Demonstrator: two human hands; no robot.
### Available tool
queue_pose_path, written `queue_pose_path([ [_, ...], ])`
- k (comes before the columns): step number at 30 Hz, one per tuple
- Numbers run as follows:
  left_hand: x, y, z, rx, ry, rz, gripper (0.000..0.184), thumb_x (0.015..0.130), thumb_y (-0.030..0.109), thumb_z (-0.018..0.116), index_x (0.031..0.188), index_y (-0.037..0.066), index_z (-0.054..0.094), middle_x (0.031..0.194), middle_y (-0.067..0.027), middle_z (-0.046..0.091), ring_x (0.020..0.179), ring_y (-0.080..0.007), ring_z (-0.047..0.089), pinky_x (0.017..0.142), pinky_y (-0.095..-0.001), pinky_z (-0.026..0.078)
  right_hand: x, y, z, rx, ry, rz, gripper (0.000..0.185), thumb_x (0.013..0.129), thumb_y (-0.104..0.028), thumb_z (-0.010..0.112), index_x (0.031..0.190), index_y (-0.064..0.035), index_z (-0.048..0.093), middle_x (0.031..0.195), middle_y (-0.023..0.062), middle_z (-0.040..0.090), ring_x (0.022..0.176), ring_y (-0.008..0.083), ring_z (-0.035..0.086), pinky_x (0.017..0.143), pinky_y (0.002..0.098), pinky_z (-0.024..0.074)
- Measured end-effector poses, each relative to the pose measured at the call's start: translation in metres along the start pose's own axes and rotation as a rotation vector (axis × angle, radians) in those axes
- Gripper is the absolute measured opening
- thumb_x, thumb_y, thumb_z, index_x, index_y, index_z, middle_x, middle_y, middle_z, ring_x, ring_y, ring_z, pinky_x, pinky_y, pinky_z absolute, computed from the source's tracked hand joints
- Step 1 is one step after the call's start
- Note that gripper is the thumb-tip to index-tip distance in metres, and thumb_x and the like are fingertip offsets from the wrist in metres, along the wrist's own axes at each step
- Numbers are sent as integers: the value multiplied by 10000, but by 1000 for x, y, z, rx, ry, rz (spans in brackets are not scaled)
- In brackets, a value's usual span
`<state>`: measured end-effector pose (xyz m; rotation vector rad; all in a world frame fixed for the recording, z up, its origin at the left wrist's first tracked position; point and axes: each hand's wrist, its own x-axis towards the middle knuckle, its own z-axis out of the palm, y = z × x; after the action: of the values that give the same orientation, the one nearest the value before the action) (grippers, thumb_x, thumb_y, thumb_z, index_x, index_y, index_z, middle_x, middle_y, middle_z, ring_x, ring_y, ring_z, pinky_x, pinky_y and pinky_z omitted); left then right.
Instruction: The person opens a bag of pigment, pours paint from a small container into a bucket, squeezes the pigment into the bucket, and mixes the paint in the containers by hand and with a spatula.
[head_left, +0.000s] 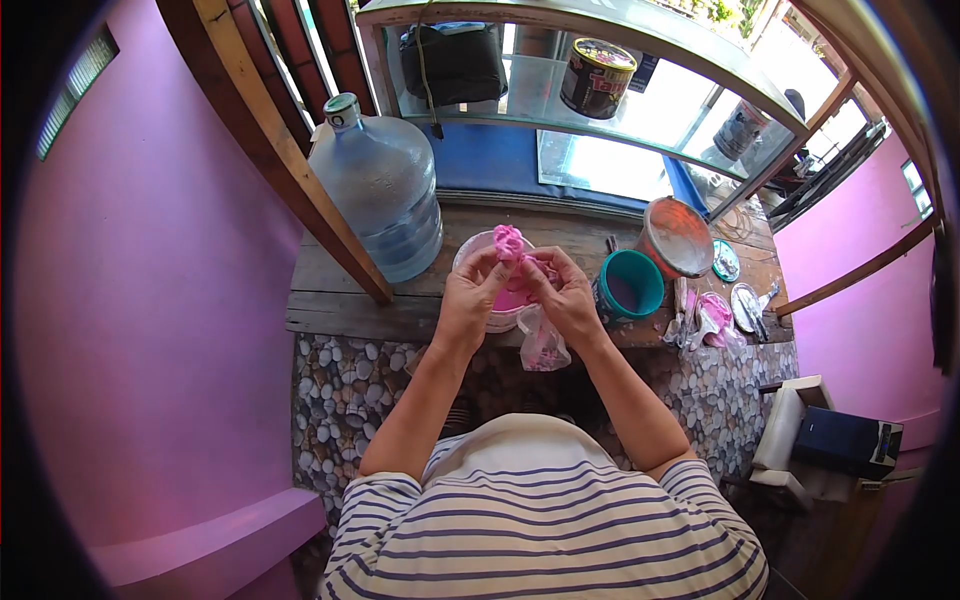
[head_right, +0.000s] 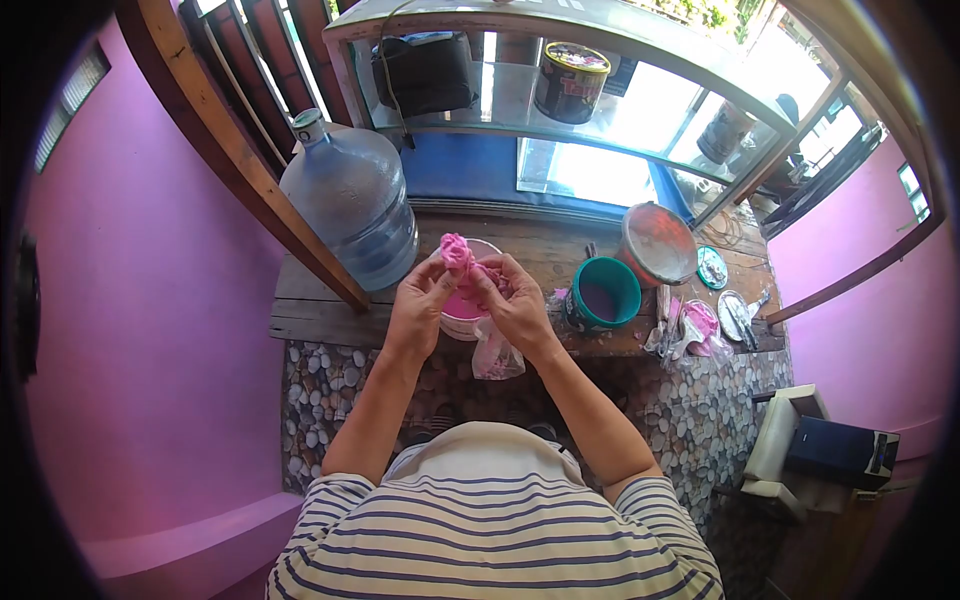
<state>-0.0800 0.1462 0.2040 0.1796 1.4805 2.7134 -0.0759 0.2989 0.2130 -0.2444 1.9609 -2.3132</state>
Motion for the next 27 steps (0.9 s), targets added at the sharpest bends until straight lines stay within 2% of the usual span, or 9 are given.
queue_pose_path([
  [2, -3, -2, -1, -10, -7, -49, 224, 914, 142, 688, 1101, 20, 669, 980, -34, 683, 892, -91, 626, 813, -252, 517, 1, 3, -2, 14, -11, -11, 156, 968, -86, 588, 1104, -11, 588, 972, 53, 661, 847, 90, 638, 768, 236, 534],
  [4, -5, -1, 2, -7, -7, -59, 222, 920, 137, 679, 1107, 18, 670, 988, -36, 683, 888, -90, 628, 808, -249, 520, 0, 2, -2, -22, -4, -105, 171, 970, -97, 592, 1113, -3, 587, 943, 44, 664, 826, 80, 634, 750, 220, 529],
  [8, -7, -4, 7, -22, 23, -103, 234, 919, 94, 667, 1134, 3, 669, 1038, -50, 685, 929, -98, 626, 834, -249, 501, -1, -5, -2, 0, 24, -14, 199, 960, -116, 616, 1125, -8, 589, 956, 45, 663, 825, 67, 626, 719, 213, 525],
  [11, -7, -1, 7, 24, 45, -5, 249, 919, 86, 663, 1151, -6, 661, 1044, -55, 684, 943, -99, 628, 844, -243, 498, -6, -8, 3, -77, -7, -80, 226, 947, -142, 644, 1122, -7, 597, 928, 37, 662, 816, 59, 619, 685, 210, 523],
  [16, -12, 3, 17, 60, 56, -24, 250, 921, 99, 664, 1147, -9, 661, 1048, -62, 684, 955, -100, 627, 850, -241, 497, 0, 1, -2, -41, 81, -49, 239, 926, -194, 683, 1068, -10, 627, 859, 7, 657, 765, 51, 610, 651, 206, 508],
  [21, -12, -2, 20, -38, 106, -35, 243, 925, 133, 671, 1125, -6, 669, 1039, -62, 690, 940, -100, 631, 840, -237, 497, -4, -1, -6, -105, 88, -63, 210, 923, -171, 684, 1054, -15, 634, 864, 4, 656, 764, 51, 607, 649, 206, 501],
  [23, -11, -4, 21, 47, 120, -36, 228, 943, 155, 654, 1083, -25, 658, 1017, -53, 683, 887, -87, 625, 802, -233, 504, -5, 0, -4, -120, 88, -77, 204, 921, -163, 686, 1053, -15, 636, 872, 6, 657, 770, 50, 607, 652, 207, 500],
  [27, -10, -12, 17, 81, 118, 41, 243, 942, 179, 656, 1098, -6, 675, 1003, -58, 699, 894, -103, 641, 802, -235, 502, -7, 2, -5, -150, 84, -91, 208, 913, -137, 687, 1067, -9, 630, 916, 27, 658, 814, 66, 613, 720, 213, 512],
])
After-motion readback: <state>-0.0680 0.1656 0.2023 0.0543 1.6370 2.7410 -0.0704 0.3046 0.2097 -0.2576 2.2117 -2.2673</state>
